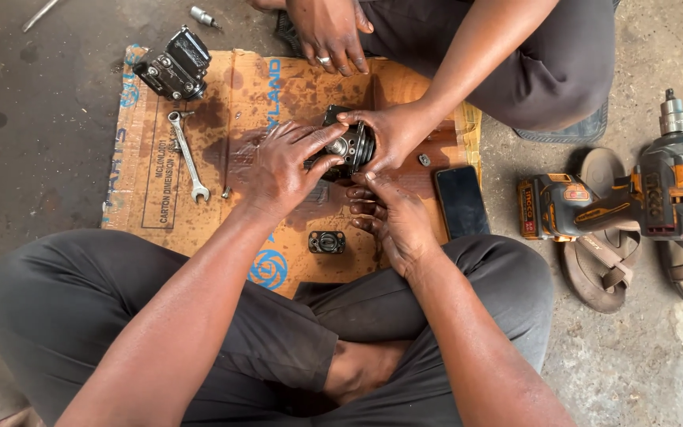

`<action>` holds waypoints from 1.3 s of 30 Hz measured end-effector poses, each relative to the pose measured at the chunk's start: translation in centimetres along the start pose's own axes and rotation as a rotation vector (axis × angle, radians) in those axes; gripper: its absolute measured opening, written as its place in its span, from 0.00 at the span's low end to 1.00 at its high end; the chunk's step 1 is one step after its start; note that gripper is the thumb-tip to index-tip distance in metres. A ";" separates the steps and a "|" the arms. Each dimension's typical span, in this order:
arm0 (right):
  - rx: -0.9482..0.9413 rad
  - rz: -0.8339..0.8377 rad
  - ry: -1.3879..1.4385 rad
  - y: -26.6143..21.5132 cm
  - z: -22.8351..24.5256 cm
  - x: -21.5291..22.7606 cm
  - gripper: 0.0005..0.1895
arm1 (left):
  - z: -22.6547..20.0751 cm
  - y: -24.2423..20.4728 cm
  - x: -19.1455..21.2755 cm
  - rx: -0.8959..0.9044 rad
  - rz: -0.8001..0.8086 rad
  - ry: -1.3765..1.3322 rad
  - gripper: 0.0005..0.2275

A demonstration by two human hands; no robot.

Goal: Manually disassembling and inspecting internal engine or pump components.

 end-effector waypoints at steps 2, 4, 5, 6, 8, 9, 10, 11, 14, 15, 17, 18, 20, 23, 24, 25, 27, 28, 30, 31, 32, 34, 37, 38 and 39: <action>0.003 -0.002 0.000 0.0 0.0 0.1 0.19 | -0.3 0.1 0.1 0.013 0.012 0.000 0.22; 0.007 0.003 0.004 0.0 0.0 0.2 0.19 | -0.9 0.3 0.1 -0.017 0.041 0.031 0.21; 0.007 0.002 0.003 -0.1 0.0 0.2 0.19 | -0.9 0.3 0.0 -0.017 0.041 0.030 0.21; 0.006 0.002 0.007 -0.1 0.0 0.1 0.19 | -1.0 0.3 -0.1 -0.029 0.041 0.041 0.21; 0.006 0.004 0.010 -0.1 0.0 0.1 0.19 | -1.0 0.2 -0.2 -0.041 0.040 0.054 0.21; 0.009 0.006 0.011 -0.1 0.0 0.1 0.19 | -0.9 0.2 -0.1 -0.036 0.032 0.042 0.20; 0.012 0.007 0.012 -0.1 -0.1 0.2 0.19 | -0.8 0.1 -0.2 -0.030 0.024 0.028 0.20; 0.012 0.007 0.012 -0.1 -0.1 0.1 0.19 | -0.8 0.1 -0.2 -0.030 0.024 0.028 0.20; 0.015 -0.001 -0.002 -0.1 0.0 0.1 0.19 | -0.7 0.1 -0.2 -0.025 0.018 -0.004 0.20; 0.013 -0.007 -0.004 -0.2 0.1 0.1 0.19 | -0.7 0.1 -0.2 -0.025 0.014 0.000 0.20; 0.010 -0.013 -0.008 -0.3 0.2 0.1 0.18 | -0.6 0.1 -0.3 -0.025 0.011 0.002 0.19; 0.012 -0.014 -0.018 -0.3 0.2 0.1 0.18 | -0.6 0.1 -0.3 -0.020 0.007 0.010 0.20; 0.014 -0.015 -0.030 -0.3 0.2 0.1 0.18 | -0.4 0.0 -0.2 -0.015 0.003 0.019 0.20; 0.020 -0.016 -0.026 -0.1 0.1 0.1 0.19 | -0.2 -0.2 -0.2 -0.021 0.003 0.026 0.21; 0.036 -0.035 -0.024 -0.1 0.3 0.3 0.18 | -0.1 -0.3 -0.2 -0.011 -0.004 0.008 0.23; 0.053 -0.054 -0.022 -0.1 0.5 0.4 0.19 | 0.1 -0.4 -0.3 -0.001 -0.012 -0.011 0.24; 0.126 -0.077 -0.050 -0.6 1.6 0.5 0.19 | -0.5 0.0 -0.1 0.149 -0.036 -0.220 0.25; 0.198 -0.092 -0.072 -0.8 2.4 0.4 0.20 | -0.1 -0.2 0.0 0.303 -0.059 -0.420 0.26; 0.219 -0.085 -0.056 -0.8 2.7 0.4 0.20 | 0.5 -1.0 -0.6 0.462 -0.080 -0.737 0.25; 0.238 -0.080 -0.040 -0.8 2.9 0.3 0.20 | 1.0 -1.8 -1.6 0.620 -0.102 -1.057 0.24; 0.237 -0.076 -0.041 -0.8 2.8 0.3 0.20 | 1.2 -2.1 -1.7 0.621 -0.106 -1.055 0.24; 0.233 -0.074 -0.040 -0.9 2.7 0.4 0.20 | 1.3 -2.8 -3.1 0.691 -0.111 -1.444 0.21; 0.244 -0.078 -0.041 -0.7 2.6 0.6 0.21 | 1.2 -3.3 -4.1 0.735 -0.090 -1.585 0.20; 0.246 -0.078 -0.042 -0.7 2.7 0.6 0.21 | 1.2 -3.2 -4.0 0.733 -0.090 -1.585 0.20; 0.275 -0.092 -0.024 -0.8 2.9 0.7 0.20 | 1.3 -3.3 -4.1 0.749 -0.085 -1.577 0.20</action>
Point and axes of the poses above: each hand's wrist, its own y-axis towards the middle knuckle, its own x-axis out of the back of the hand, z = x × y, the point moved 9 cm from there along y, towards the middle knuckle, and after that the axes turned 15 degrees about -y, right-handed, at the moved point
